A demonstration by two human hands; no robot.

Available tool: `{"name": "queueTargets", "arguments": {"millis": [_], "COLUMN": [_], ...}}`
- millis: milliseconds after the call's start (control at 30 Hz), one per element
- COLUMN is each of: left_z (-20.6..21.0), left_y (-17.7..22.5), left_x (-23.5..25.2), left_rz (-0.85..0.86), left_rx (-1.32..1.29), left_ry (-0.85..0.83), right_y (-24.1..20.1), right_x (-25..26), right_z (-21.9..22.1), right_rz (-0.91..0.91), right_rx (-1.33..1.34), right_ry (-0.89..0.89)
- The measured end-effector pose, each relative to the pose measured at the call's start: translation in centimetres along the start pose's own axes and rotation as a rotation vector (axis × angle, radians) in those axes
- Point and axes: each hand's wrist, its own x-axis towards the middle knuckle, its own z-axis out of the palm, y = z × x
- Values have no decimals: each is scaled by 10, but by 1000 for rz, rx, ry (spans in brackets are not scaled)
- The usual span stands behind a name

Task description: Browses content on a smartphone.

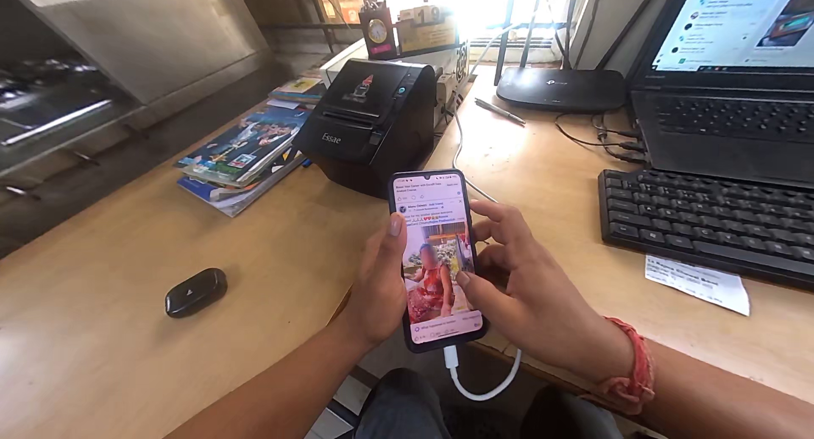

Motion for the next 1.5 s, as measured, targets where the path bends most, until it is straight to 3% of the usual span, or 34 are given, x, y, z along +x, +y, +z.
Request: {"name": "queueTargets", "arguments": {"millis": [1500], "left_z": [-1], "left_y": [-1], "left_x": [0], "left_rz": [13], "left_rx": [-13], "left_ry": [-5], "right_y": [0], "right_x": [0], "right_z": [0], "right_rz": [2], "right_rx": [-5], "right_ry": [1]}}
